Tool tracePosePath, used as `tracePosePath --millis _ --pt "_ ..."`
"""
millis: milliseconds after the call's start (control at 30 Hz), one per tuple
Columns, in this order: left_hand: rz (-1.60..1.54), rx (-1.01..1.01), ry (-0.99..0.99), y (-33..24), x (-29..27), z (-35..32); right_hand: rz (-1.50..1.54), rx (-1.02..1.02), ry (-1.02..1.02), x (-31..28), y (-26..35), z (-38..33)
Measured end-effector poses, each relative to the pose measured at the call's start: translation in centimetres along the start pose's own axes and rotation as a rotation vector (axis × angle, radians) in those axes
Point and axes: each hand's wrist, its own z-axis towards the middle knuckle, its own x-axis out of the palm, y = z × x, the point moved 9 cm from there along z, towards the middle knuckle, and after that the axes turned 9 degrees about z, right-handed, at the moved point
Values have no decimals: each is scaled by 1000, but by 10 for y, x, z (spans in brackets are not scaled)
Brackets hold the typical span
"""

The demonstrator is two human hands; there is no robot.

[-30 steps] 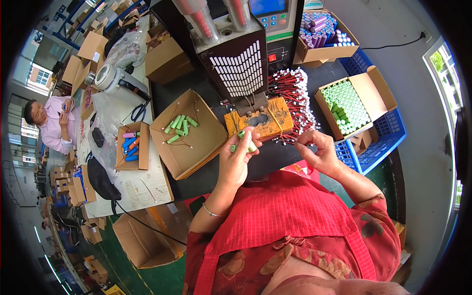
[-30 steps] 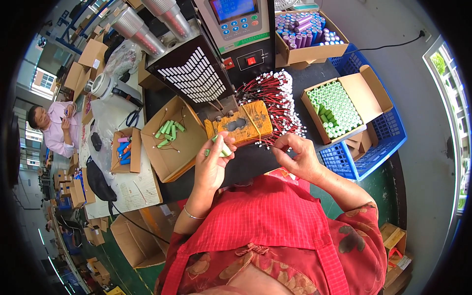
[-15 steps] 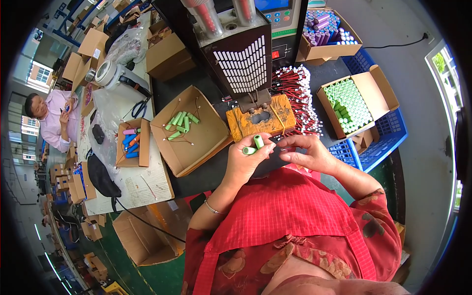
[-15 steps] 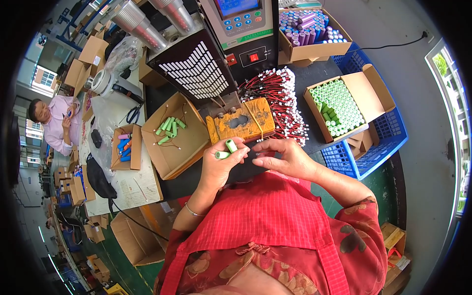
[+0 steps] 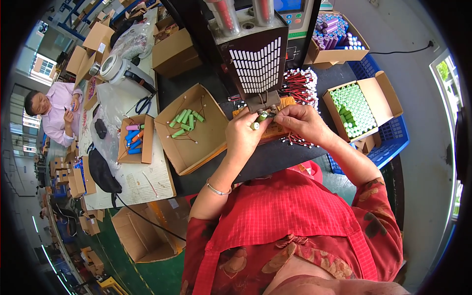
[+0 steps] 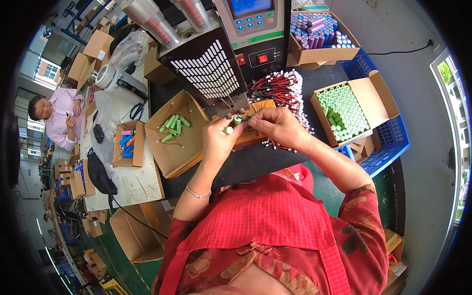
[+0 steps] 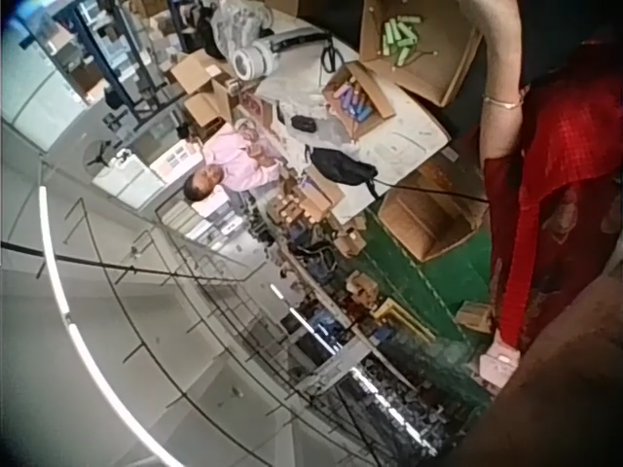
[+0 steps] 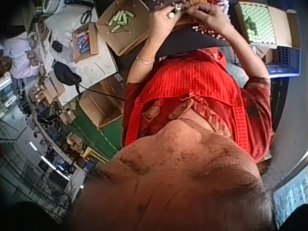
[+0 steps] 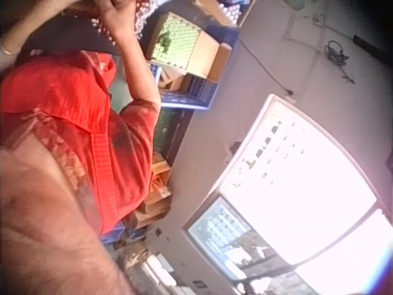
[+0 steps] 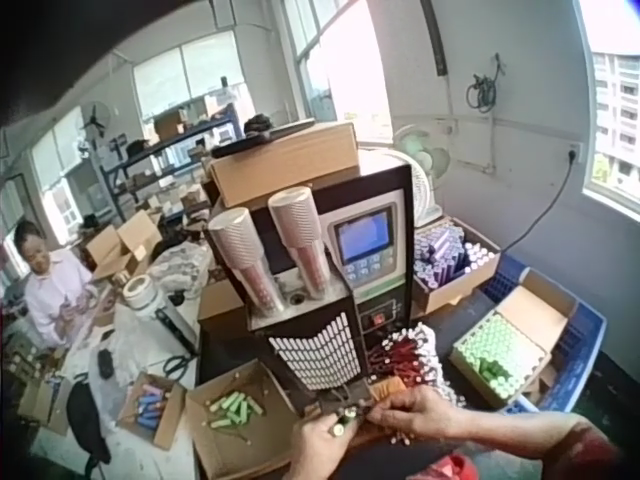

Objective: The person assembles battery packs by taking battery cells from a box, spot welding wire connectors onto them using a spot welding machine, and placing the welded battery assemblies into a cardboard box.

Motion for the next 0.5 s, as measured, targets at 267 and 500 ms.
tracePosePath --millis 267,500 --pt "65 -7 28 3 3 4 -29 -13 5 -1 -2 9" --pt "102 26 116 -1 1 3 -52 -142 155 0 13 -2"
